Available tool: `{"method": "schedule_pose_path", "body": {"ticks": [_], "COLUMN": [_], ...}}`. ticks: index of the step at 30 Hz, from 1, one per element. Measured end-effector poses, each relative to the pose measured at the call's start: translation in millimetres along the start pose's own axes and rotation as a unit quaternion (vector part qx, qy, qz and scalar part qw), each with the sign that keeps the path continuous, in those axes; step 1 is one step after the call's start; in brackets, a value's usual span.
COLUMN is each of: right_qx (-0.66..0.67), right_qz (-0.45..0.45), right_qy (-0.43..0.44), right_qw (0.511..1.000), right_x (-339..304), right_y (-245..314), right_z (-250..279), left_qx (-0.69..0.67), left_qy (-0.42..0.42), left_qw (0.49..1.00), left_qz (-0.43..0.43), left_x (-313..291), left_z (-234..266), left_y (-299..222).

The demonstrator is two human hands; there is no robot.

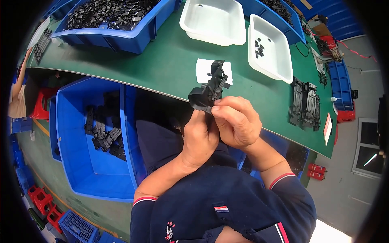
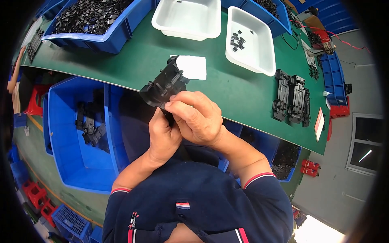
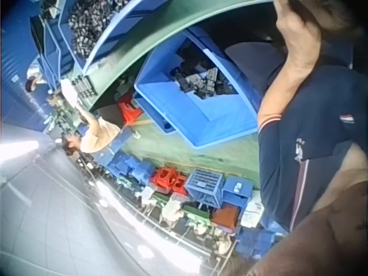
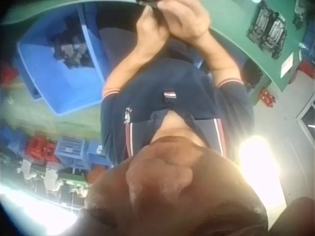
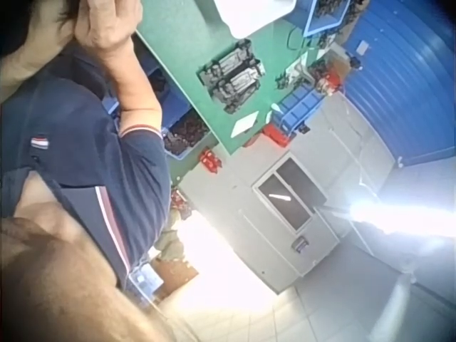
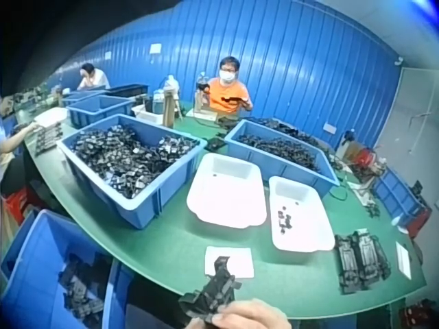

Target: The person assembles small plastic chassis by hand, inserting metal pins and attaching plastic gears.

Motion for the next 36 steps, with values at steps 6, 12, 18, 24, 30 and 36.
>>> {"method": "schedule_pose_path", "body": {"ticks": [6, 12, 18, 24, 30, 36], "right_qx": [0.008, 0.003, 0.001, 0.027, 0.018, 0.011], "right_qz": [0.000, -0.001, -0.004, -0.025, -0.035, -0.069], "right_qy": [-0.005, -0.010, -0.020, -0.011, -0.014, 0.011], "right_qw": [1.000, 1.000, 1.000, 0.999, 0.999, 0.997], "right_x": [-1.7, -1.0, 5.5, 7.1, 4.8, 14.4], "right_y": [1.4, -1.8, -9.0, -8.5, 5.7, 0.2], "right_z": [1.6, 0.4, -3.5, -1.9, 4.8, -2.1], "left_qx": [0.019, 0.007, -0.006, 0.034, 0.019, 0.013], "left_qy": [-0.011, -0.003, -0.013, -0.006, 0.033, 0.030], "left_qw": [0.999, 1.000, 0.999, 0.999, 0.999, 0.999], "left_qz": [-0.040, -0.030, -0.033, -0.033, 0.019, 0.030], "left_x": [-1.8, -0.7, 9.6, 6.6, -7.7, -1.4], "left_z": [-0.3, -2.1, -0.8, -2.0, -3.7, 1.2], "left_y": [-6.9, -1.9, -1.9, -2.6, -0.3, -1.0]}}
Point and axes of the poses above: each hand's wrist, its own x-axis towards the middle knuckle, its own z-axis out of the back of the hand, y = z × x, the point moved 8 cm from there along x, towards the middle knuckle
